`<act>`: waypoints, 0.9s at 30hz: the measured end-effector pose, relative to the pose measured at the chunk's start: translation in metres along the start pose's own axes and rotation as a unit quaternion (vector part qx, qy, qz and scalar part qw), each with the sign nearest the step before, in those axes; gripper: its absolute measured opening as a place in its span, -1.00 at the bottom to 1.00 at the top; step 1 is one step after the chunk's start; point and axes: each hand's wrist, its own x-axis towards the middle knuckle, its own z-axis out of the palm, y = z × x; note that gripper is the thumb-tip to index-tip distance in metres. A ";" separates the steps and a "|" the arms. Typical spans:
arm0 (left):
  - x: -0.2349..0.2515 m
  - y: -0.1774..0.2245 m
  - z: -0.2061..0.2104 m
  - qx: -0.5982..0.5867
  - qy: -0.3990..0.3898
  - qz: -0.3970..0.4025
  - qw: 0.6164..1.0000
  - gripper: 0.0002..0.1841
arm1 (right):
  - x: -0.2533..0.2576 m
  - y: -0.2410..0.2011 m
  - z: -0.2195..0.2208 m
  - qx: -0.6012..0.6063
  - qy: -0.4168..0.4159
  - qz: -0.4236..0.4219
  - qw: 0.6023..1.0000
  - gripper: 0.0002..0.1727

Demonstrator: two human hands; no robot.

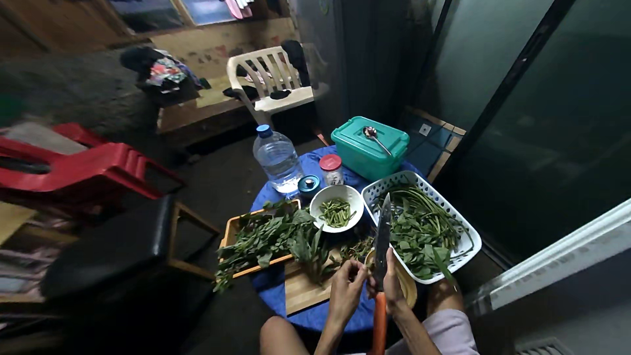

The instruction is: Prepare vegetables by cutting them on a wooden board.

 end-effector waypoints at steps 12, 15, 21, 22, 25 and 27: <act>0.030 -0.052 0.021 0.085 0.142 0.110 0.980 -0.75 | 0.031 -0.071 -0.058 -0.498 0.191 -0.290 0.794 -0.32; 0.041 -0.076 0.017 0.082 0.096 0.023 0.992 -0.57 | 0.035 -0.087 -0.071 -0.548 0.190 -0.190 0.792 -0.27; 0.028 -0.123 -0.035 0.068 0.277 -0.087 0.955 -0.72 | 0.029 -0.055 -0.094 -0.465 0.147 -0.073 0.870 -0.20; 0.027 -0.134 -0.046 0.078 0.300 -0.107 0.945 -0.71 | 0.026 -0.049 -0.093 -0.438 0.148 -0.060 0.885 -0.18; 0.027 -0.154 -0.074 0.109 0.259 -0.181 0.943 -0.53 | 0.018 -0.036 -0.086 -0.367 0.131 -0.034 0.920 -0.21; 0.032 -0.162 -0.083 0.121 0.198 -0.201 0.952 -0.52 | 0.011 -0.029 -0.079 -0.327 0.111 -0.042 0.938 -0.23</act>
